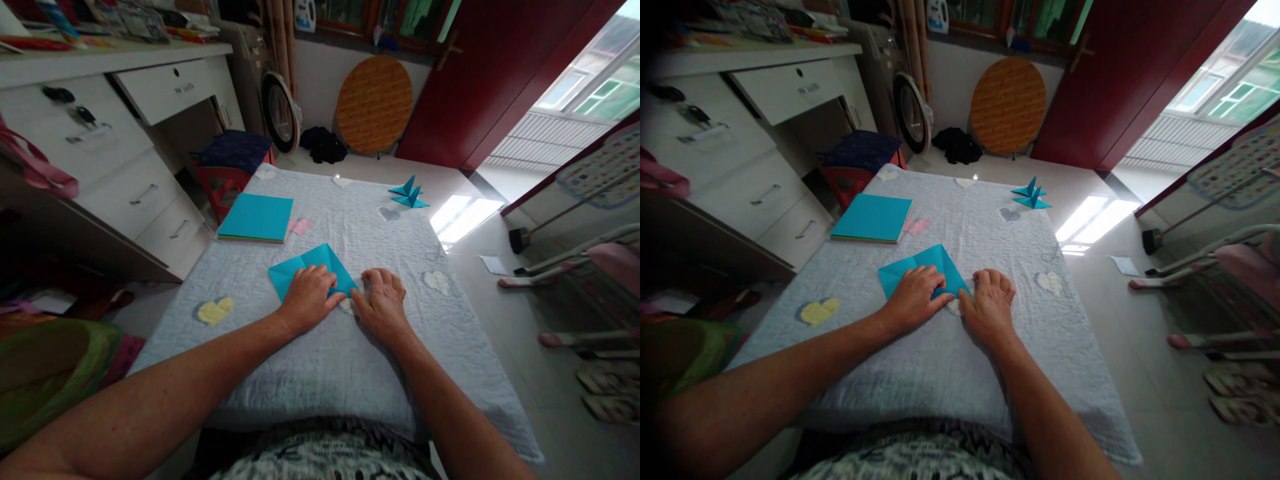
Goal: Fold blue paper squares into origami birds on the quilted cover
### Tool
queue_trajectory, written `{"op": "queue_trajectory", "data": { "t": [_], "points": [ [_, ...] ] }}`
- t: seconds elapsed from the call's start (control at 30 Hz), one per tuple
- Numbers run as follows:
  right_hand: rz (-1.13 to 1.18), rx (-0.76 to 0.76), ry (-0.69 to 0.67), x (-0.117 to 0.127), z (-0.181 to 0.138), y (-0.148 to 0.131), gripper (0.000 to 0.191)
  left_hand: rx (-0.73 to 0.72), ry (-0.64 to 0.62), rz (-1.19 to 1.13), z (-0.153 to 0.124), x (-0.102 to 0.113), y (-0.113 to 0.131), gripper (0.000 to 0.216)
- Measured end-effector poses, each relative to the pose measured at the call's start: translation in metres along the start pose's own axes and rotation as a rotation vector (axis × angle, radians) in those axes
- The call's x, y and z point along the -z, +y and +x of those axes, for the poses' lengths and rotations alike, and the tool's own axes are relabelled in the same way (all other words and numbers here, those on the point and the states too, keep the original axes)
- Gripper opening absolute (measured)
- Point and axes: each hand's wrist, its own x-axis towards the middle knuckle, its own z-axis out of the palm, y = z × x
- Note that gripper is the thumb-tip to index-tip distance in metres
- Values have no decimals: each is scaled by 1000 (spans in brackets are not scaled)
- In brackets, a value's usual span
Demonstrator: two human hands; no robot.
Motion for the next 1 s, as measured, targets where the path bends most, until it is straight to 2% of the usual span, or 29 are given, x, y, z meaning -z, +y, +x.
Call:
{"op": "queue_trajectory", "data": {
  "t": [0.23, 0.5, 0.57, 0.63, 0.7, 0.77, 0.83, 1.0],
  "points": [
    [-117, -1, -29, -5, -2, -2, 51, -1, -26, -8, 0, 2, -1, 22],
    [-39, -19, 5, -8, -3, 12, 74, 12, -44, -17, 0, 6, -1, 21],
    [20, -42, 51, -5, -2, 11, 78, 10, -43, -23, 0, 6, -2, 22],
    [120, -15, 144, 0, -3, 8, 72, 9, -37, -25, 1, 5, -2, 22],
    [244, 112, 186, 6, -5, 1, 55, 8, -30, -26, 1, 3, -3, 23],
    [364, 310, 69, 10, -8, -7, 37, 2, -23, -29, 0, 2, -3, 25],
    [422, 446, -72, 11, -10, -13, 33, -10, -21, -24, 0, 2, -3, 26],
    [331, 488, -187, 9, -12, -19, 31, -25, -59, 19, -1, 10, -16, 20]
  ]
}}
